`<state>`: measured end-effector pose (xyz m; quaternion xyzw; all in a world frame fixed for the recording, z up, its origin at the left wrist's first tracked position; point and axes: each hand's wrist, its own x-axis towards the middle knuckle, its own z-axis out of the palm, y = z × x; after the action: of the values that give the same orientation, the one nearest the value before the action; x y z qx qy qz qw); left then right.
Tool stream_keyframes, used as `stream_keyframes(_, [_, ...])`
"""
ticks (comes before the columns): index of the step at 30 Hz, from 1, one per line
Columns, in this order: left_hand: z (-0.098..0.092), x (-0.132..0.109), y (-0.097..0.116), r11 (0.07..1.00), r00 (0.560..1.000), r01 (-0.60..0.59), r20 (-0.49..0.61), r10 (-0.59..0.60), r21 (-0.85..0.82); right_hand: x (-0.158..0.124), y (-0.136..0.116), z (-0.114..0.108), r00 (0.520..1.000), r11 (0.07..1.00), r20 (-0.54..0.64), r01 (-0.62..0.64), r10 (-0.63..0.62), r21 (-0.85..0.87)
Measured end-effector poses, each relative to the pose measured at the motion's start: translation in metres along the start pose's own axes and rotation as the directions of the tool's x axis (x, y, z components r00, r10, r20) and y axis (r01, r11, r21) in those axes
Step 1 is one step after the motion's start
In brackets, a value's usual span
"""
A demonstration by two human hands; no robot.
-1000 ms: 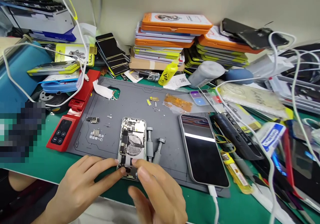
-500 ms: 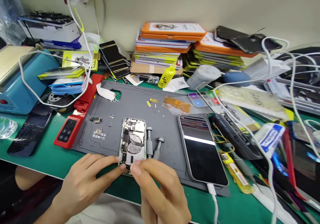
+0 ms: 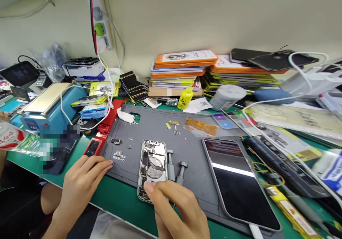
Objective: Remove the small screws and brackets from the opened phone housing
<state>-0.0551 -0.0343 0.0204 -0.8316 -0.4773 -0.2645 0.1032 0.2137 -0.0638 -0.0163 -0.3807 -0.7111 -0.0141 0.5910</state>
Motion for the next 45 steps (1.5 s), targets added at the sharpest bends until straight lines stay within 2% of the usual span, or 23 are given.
stream_keyframes(5, [0.003, 0.004, 0.000, 0.997, 0.995, -0.069, 0.069, 0.067, 0.026, 0.006, -0.003, 0.000, 1.000, 0.999, 0.019, 0.009, -0.010, 0.046])
stream_keyframes(8, [0.002, 0.006, -0.002, 0.997, 0.994, -0.070, 0.089, 0.066, 0.039, 0.009, -0.003, 0.001, 0.999, 0.998, 0.028, 0.036, -0.037, 0.059])
stream_keyframes(13, [-0.002, 0.006, -0.004, 0.999, 0.999, 0.012, 0.044, -0.010, -0.044, 0.006, -0.004, 0.001, 0.998, 0.997, 0.047, 0.049, -0.051, 0.053])
stream_keyframes(17, [-0.003, 0.007, -0.005, 0.990, 0.995, 0.085, 0.066, -0.078, -0.112, 0.004, -0.006, 0.001, 0.997, 0.998, 0.057, 0.040, -0.044, 0.056])
stream_keyframes(19, [-0.001, 0.007, -0.006, 0.995, 0.996, 0.061, 0.067, -0.055, -0.083, 0.004, -0.006, 0.000, 0.997, 0.997, 0.065, 0.034, -0.038, 0.065])
stream_keyframes(24, [0.005, 0.008, -0.011, 0.996, 0.993, -0.084, 0.082, 0.081, 0.042, 0.004, -0.005, -0.001, 0.998, 0.997, 0.060, 0.018, -0.023, 0.079])
stream_keyframes(33, [-0.002, 0.004, -0.013, 0.996, 0.991, -0.083, 0.107, 0.080, 0.023, 0.001, -0.003, 0.002, 0.999, 0.997, 0.044, 0.016, -0.020, 0.077])
stream_keyframes(36, [-0.003, 0.006, -0.011, 0.999, 0.997, -0.021, 0.078, 0.024, -0.042, 0.000, -0.003, 0.002, 0.999, 0.997, 0.048, 0.014, -0.017, 0.072])
stream_keyframes(40, [-0.001, 0.001, 0.001, 0.964, 0.989, 0.136, -0.017, -0.144, -0.229, 0.002, -0.005, 0.002, 0.999, 0.998, 0.052, 0.000, -0.003, 0.056])
stream_keyframes(41, [0.001, -0.002, 0.007, 0.931, 0.981, 0.168, -0.037, -0.190, -0.325, 0.002, -0.005, 0.001, 0.999, 0.999, 0.051, -0.002, -0.001, 0.050])
stream_keyframes(43, [0.007, -0.008, 0.019, 0.806, 0.968, 0.206, -0.006, -0.251, -0.555, 0.003, -0.006, 0.002, 0.999, 0.999, 0.048, -0.003, 0.002, 0.033])
stream_keyframes(45, [0.013, -0.014, 0.031, 0.661, 0.958, 0.273, 0.139, -0.250, -0.699, 0.003, -0.006, 0.003, 0.999, 1.000, 0.054, 0.005, -0.004, -0.010])
